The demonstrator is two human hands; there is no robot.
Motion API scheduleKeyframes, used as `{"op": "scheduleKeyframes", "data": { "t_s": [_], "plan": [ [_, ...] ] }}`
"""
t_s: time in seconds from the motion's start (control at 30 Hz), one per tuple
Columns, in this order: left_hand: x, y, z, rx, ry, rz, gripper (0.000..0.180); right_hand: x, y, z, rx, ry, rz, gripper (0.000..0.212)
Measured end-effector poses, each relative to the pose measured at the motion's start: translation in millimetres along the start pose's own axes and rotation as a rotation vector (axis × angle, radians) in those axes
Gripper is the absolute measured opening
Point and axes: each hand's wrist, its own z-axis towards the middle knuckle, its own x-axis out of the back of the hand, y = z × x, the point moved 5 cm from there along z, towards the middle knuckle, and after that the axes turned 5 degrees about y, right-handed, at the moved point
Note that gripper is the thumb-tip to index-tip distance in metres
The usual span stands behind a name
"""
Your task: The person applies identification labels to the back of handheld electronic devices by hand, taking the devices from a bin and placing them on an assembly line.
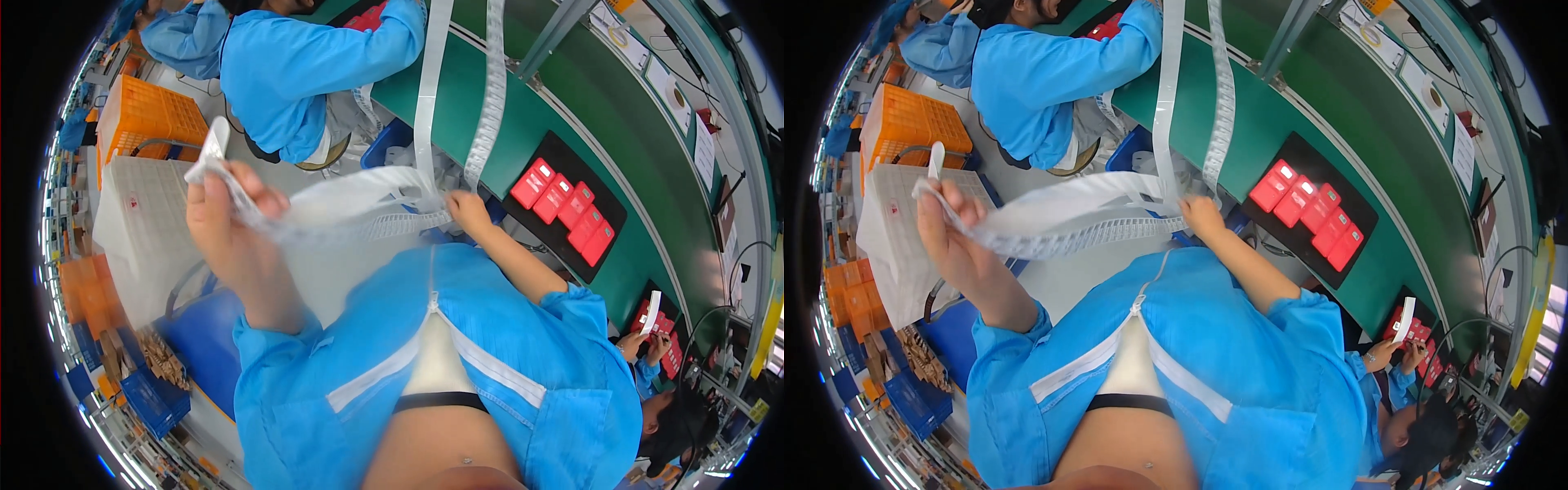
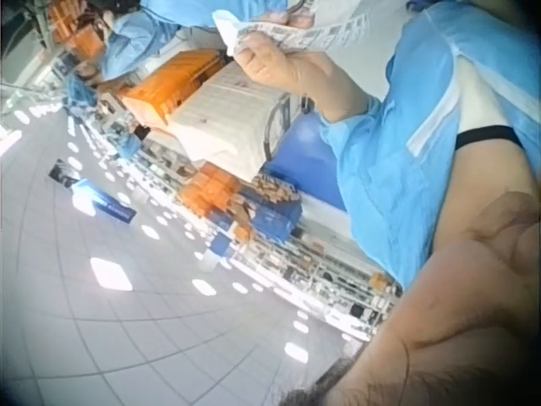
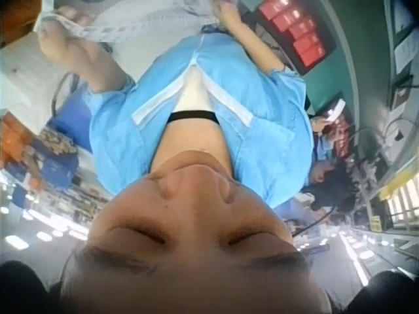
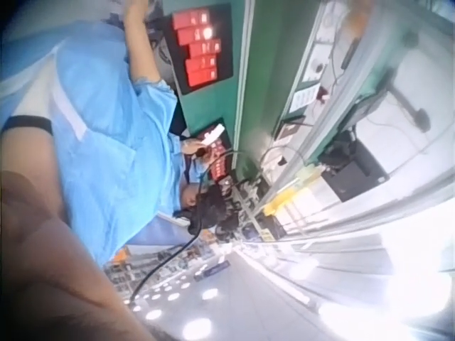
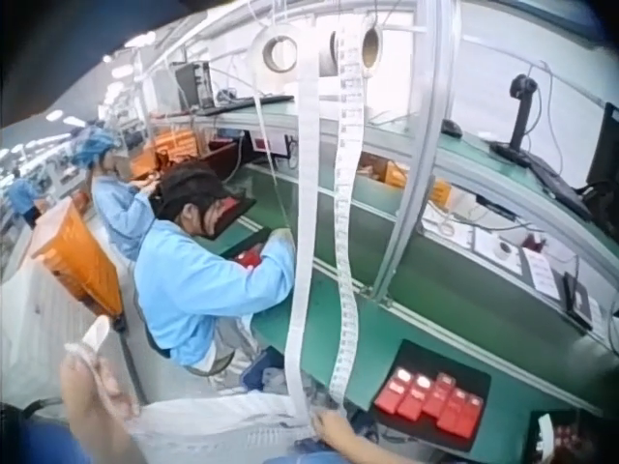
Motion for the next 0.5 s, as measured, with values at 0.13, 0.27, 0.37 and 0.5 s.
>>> {"op": "scheduleKeyframes", "data": {
  "t_s": [0.13, 0.27, 0.37, 0.5],
  "plan": [
    [-12, 10, -26, 0.142, -0.424, -0.161, 0.019, -42, -9, 82, -0.055, 0.366, 0.216, 0.052],
    [-12, 21, -33, 0.318, -0.901, -0.33, 0.022, -94, 38, 132, -0.686, 0.186, 0.308, 0.056],
    [4, 23, -34, 0.452, -1.084, -0.365, 0.026, -129, 52, 145, -0.555, 0.182, 0.596, 0.051],
    [15, 26, -35, 0.495, -1.038, -0.401, 0.025, -176, 81, 145, -0.406, 0.12, 0.301, 0.039]
  ]
}}
